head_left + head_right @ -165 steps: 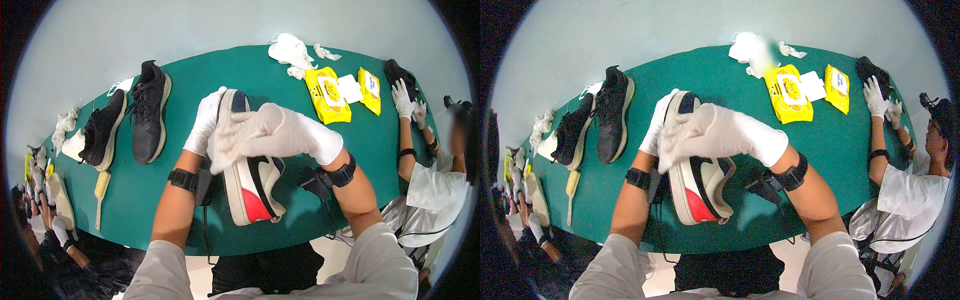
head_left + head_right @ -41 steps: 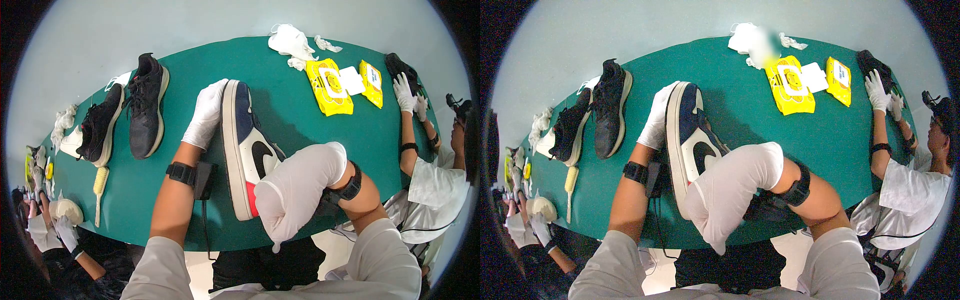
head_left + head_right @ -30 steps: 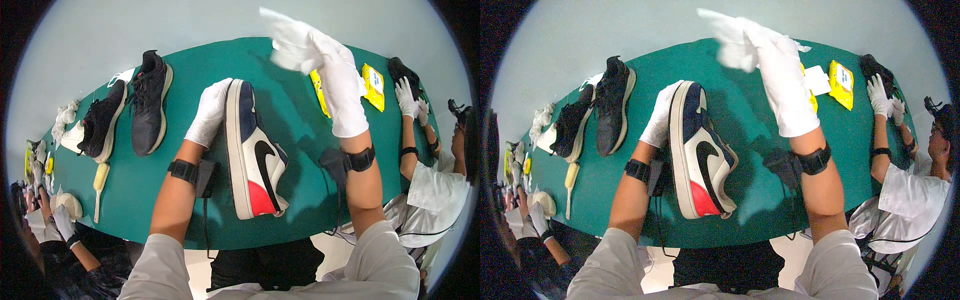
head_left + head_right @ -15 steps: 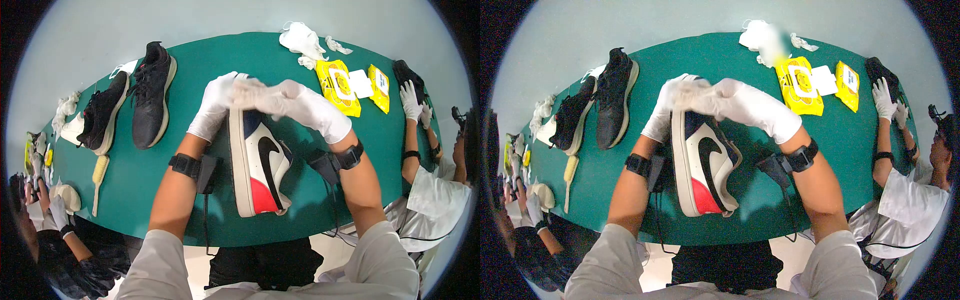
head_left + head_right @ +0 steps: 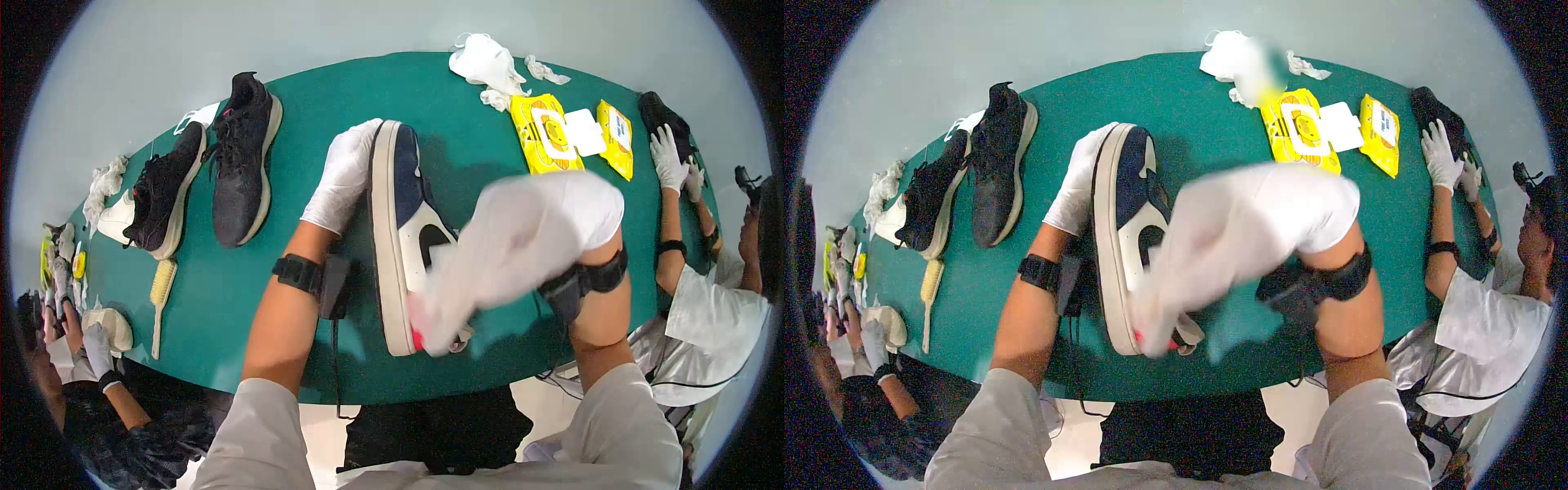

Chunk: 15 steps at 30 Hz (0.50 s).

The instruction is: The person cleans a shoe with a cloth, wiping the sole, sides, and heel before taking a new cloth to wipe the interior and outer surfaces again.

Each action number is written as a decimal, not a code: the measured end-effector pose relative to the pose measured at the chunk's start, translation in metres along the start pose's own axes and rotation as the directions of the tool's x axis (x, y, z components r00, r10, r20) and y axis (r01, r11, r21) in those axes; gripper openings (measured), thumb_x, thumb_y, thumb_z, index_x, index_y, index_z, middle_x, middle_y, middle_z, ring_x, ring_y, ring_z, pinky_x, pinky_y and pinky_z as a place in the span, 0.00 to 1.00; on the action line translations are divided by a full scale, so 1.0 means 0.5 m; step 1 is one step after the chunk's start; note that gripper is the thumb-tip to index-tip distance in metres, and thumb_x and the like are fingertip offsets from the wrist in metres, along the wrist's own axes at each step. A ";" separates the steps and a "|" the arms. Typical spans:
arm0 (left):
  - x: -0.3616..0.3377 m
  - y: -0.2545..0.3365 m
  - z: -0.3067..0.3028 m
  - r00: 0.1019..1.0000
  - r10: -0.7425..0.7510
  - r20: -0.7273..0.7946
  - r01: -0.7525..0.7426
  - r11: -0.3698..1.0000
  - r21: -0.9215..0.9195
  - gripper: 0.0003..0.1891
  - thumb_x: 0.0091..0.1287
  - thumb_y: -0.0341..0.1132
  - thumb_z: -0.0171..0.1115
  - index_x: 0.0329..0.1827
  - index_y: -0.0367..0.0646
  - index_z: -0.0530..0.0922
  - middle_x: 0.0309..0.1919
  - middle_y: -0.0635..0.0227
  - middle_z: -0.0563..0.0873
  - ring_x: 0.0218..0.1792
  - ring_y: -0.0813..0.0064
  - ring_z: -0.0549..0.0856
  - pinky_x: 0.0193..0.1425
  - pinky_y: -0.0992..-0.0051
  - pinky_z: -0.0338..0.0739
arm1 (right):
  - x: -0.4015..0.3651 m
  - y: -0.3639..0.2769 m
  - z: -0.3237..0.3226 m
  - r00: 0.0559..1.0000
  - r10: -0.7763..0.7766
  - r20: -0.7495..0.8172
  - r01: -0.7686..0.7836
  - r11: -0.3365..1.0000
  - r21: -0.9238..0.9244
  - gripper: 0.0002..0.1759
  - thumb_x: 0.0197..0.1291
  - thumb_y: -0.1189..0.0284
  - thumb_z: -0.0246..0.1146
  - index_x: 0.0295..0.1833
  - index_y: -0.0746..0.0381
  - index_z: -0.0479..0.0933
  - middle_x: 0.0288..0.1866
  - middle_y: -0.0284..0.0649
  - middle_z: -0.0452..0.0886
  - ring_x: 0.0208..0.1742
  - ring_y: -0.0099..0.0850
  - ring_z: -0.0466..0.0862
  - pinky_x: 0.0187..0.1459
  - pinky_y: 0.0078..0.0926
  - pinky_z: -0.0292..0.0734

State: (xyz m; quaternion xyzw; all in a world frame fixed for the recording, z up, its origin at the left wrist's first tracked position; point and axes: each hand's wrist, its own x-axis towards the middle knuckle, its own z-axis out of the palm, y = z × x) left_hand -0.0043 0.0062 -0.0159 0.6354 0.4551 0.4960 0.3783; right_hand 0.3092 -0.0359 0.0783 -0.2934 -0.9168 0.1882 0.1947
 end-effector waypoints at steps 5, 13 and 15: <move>-0.012 0.006 0.008 0.986 -0.166 0.004 0.162 0.954 -0.251 0.24 0.78 0.48 0.52 0.52 0.32 0.81 0.42 0.60 0.88 0.43 0.77 0.83 0.52 0.74 0.77 | 0.150 -0.050 -0.005 0.714 0.545 -0.440 0.154 0.492 0.857 0.17 0.73 0.67 0.54 0.59 0.60 0.80 0.54 0.37 0.83 0.50 0.27 0.83 0.53 0.27 0.77; -0.008 0.018 0.006 0.975 -0.219 0.026 0.218 0.937 -0.274 0.25 0.78 0.51 0.49 0.47 0.33 0.81 0.38 0.66 0.85 0.40 0.79 0.79 0.50 0.74 0.75 | 0.188 0.035 0.095 0.834 -0.033 -0.550 0.056 0.998 0.026 0.21 0.75 0.60 0.54 0.68 0.55 0.76 0.48 0.37 0.85 0.43 0.26 0.82 0.41 0.26 0.78; -0.004 0.001 0.006 0.988 -0.154 0.018 0.154 0.951 -0.270 0.18 0.77 0.46 0.51 0.50 0.39 0.81 0.42 0.69 0.86 0.41 0.80 0.83 0.49 0.77 0.78 | 0.179 -0.011 0.139 0.946 0.242 -0.215 -0.124 0.884 0.451 0.22 0.75 0.58 0.54 0.66 0.57 0.78 0.49 0.38 0.85 0.46 0.26 0.81 0.46 0.25 0.76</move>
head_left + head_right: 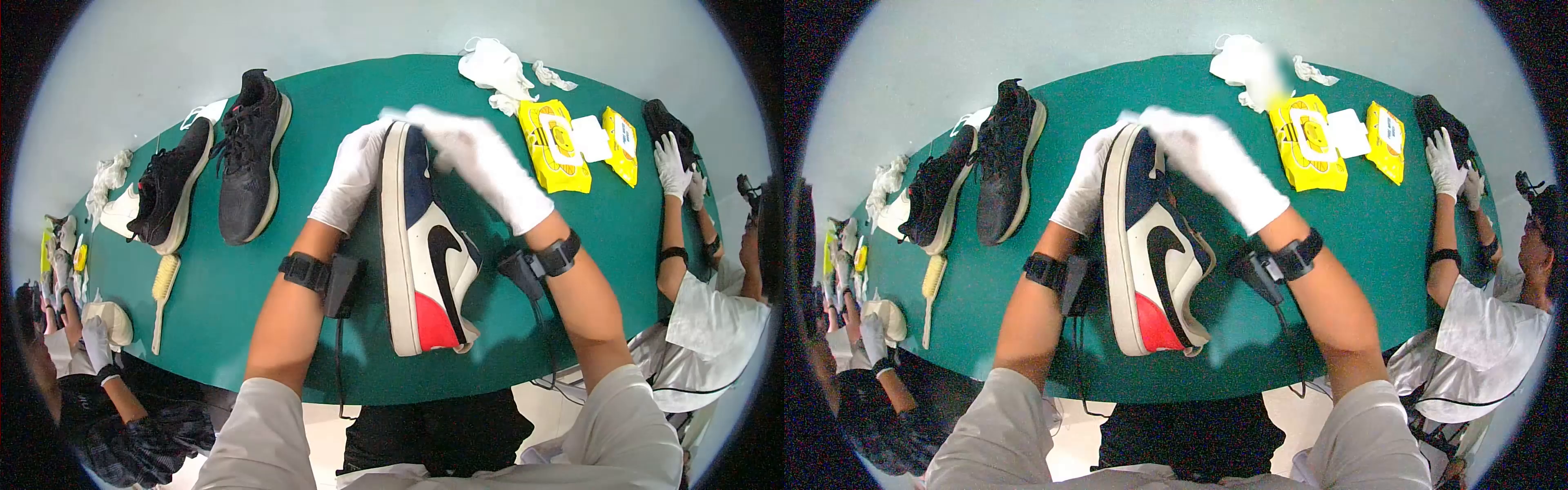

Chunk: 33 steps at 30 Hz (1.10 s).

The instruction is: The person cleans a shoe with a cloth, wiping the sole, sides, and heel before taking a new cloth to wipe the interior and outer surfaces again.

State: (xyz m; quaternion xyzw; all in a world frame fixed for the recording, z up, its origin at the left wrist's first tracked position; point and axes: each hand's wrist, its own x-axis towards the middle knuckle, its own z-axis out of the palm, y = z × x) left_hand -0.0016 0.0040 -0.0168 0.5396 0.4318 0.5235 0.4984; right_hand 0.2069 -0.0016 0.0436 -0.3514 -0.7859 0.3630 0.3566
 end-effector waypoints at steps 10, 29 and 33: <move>0.012 0.004 -0.010 0.967 0.182 0.179 -0.255 0.710 0.657 0.13 0.74 0.41 0.55 0.48 0.40 0.80 0.43 0.70 0.85 0.44 0.78 0.83 0.51 0.73 0.78 | -0.030 -0.084 -0.041 0.930 0.174 0.325 -0.271 0.920 0.284 0.16 0.67 0.61 0.63 0.46 0.61 0.87 0.35 0.27 0.86 0.36 0.17 0.78 0.41 0.18 0.74; -0.033 0.071 -0.012 0.967 -0.045 0.249 0.061 0.997 -0.057 0.28 0.80 0.53 0.38 0.66 0.40 0.74 0.58 0.67 0.81 0.60 0.75 0.77 0.70 0.71 0.69 | -0.006 -0.116 -0.100 0.828 0.210 -0.519 0.199 0.756 0.624 0.18 0.71 0.67 0.57 0.59 0.65 0.79 0.51 0.41 0.84 0.51 0.26 0.82 0.52 0.25 0.77; -0.030 0.082 -0.003 0.950 -0.079 0.303 0.095 0.995 -0.040 0.26 0.77 0.52 0.45 0.64 0.41 0.76 0.55 0.67 0.82 0.56 0.76 0.80 0.67 0.72 0.71 | 0.005 -0.084 -0.088 0.810 -0.090 -0.579 0.137 0.990 0.037 0.19 0.73 0.65 0.54 0.61 0.63 0.79 0.50 0.39 0.84 0.49 0.28 0.81 0.50 0.26 0.77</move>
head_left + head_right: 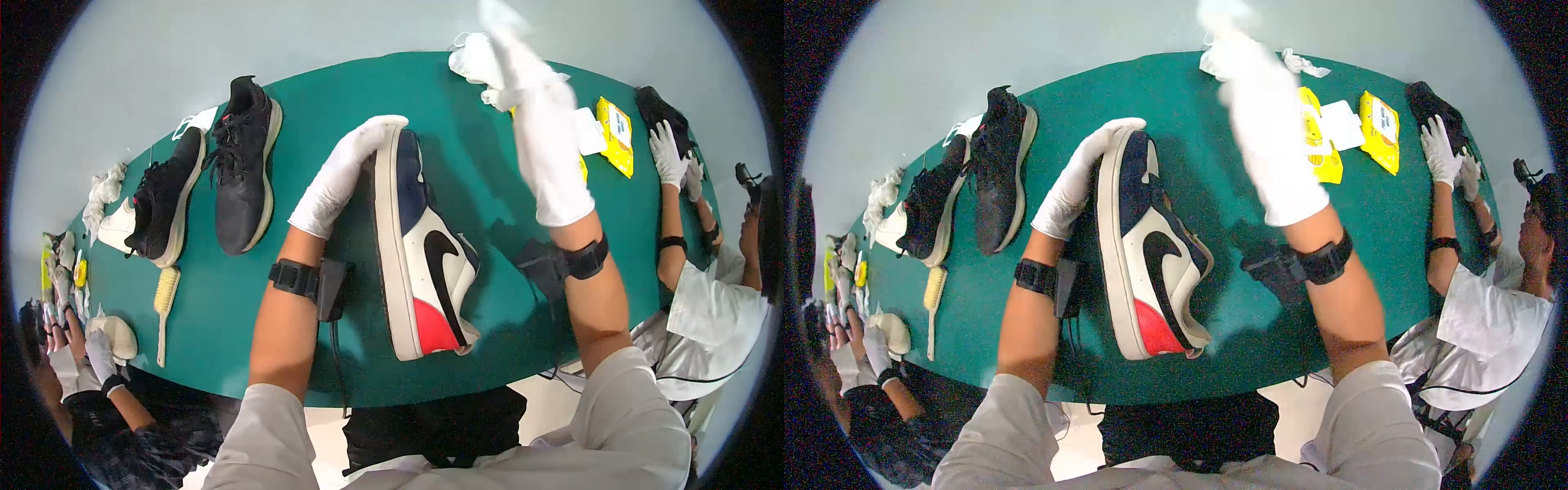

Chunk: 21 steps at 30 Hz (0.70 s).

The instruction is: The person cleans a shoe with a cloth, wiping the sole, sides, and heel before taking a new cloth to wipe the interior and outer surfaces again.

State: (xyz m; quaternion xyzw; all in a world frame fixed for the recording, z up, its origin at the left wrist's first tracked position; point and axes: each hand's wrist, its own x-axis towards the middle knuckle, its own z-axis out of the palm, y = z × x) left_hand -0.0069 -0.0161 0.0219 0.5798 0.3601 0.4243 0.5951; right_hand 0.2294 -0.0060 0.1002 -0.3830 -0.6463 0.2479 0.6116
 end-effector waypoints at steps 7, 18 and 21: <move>0.013 -0.017 -0.019 0.950 0.302 0.077 -0.309 0.882 0.356 0.19 0.74 0.45 0.53 0.55 0.39 0.80 0.45 0.71 0.85 0.43 0.77 0.83 0.54 0.76 0.77 | -0.072 -0.031 0.046 0.658 0.245 0.712 -0.228 0.966 -0.122 0.16 0.69 0.60 0.64 0.50 0.60 0.86 0.35 0.25 0.85 0.38 0.12 0.76 0.40 0.20 0.77; 0.007 -0.014 -0.012 0.999 -0.040 -0.017 0.039 0.999 -0.038 0.24 0.77 0.51 0.48 0.61 0.40 0.78 0.51 0.68 0.84 0.50 0.78 0.82 0.61 0.74 0.76 | -0.088 -0.144 0.013 -0.096 -0.112 0.989 -0.531 0.846 0.045 0.10 0.63 0.66 0.65 0.34 0.61 0.87 0.30 0.34 0.87 0.34 0.22 0.85 0.37 0.23 0.79; 0.008 -0.013 -0.013 0.998 -0.065 -0.009 0.065 0.998 -0.020 0.27 0.77 0.54 0.48 0.62 0.40 0.77 0.52 0.68 0.84 0.51 0.78 0.82 0.61 0.74 0.76 | -0.099 -0.163 0.001 -0.203 -0.006 0.979 -0.369 0.927 -0.071 0.14 0.67 0.66 0.61 0.35 0.62 0.87 0.31 0.35 0.88 0.32 0.21 0.84 0.34 0.24 0.76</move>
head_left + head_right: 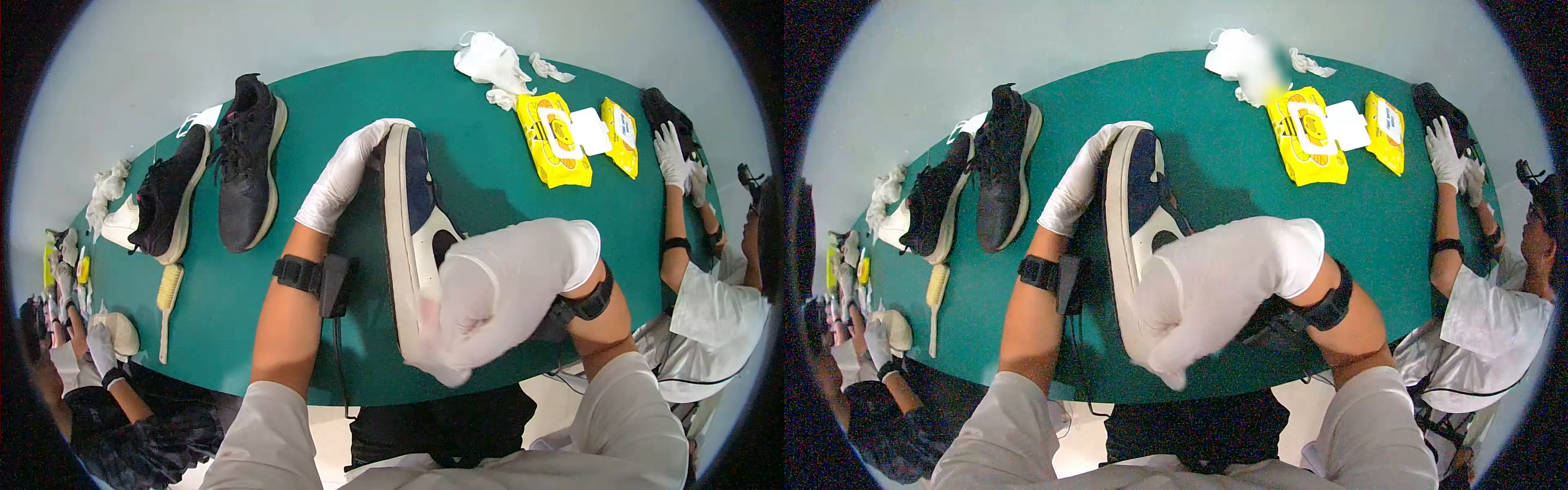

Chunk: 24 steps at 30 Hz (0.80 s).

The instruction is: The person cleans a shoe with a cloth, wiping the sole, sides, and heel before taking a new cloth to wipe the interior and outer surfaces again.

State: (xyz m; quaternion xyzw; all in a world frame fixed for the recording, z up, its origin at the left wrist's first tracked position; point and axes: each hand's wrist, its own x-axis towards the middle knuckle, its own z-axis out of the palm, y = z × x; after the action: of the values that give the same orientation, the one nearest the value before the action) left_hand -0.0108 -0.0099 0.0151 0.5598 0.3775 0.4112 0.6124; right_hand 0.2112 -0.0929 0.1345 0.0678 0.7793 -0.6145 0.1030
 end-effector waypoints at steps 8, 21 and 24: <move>0.000 -0.019 0.004 0.990 0.086 -0.112 -0.076 0.993 0.092 0.30 0.78 0.58 0.43 0.57 0.39 0.79 0.48 0.67 0.85 0.50 0.78 0.81 0.61 0.75 0.73 | -0.052 0.039 -0.054 0.254 -0.198 -0.947 0.405 0.911 -0.082 0.15 0.72 0.65 0.57 0.54 0.63 0.80 0.47 0.37 0.84 0.45 0.24 0.82 0.46 0.24 0.78; 0.031 -0.039 -0.005 0.953 0.015 -0.303 0.039 0.985 0.170 0.23 0.78 0.50 0.49 0.49 0.36 0.82 0.40 0.66 0.86 0.41 0.76 0.82 0.50 0.74 0.77 | 0.051 0.256 -0.160 0.035 -0.334 -0.942 -0.159 0.928 -0.336 0.21 0.76 0.61 0.50 0.57 0.66 0.78 0.47 0.44 0.86 0.50 0.28 0.82 0.54 0.28 0.75; 0.029 -0.054 -0.015 0.960 0.207 -0.187 -0.157 0.955 0.253 0.20 0.77 0.48 0.52 0.53 0.41 0.81 0.43 0.70 0.86 0.43 0.79 0.83 0.50 0.79 0.80 | 0.083 0.170 -0.094 0.312 0.095 -0.945 0.121 0.983 0.139 0.19 0.74 0.62 0.57 0.57 0.65 0.80 0.47 0.41 0.88 0.49 0.19 0.80 0.53 0.25 0.76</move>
State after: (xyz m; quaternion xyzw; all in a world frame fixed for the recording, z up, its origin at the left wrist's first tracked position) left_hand -0.0102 0.0056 -0.0126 0.6139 0.4332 0.4757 0.4573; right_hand 0.1869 -0.0282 0.0548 0.4180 0.6313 -0.5276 -0.3853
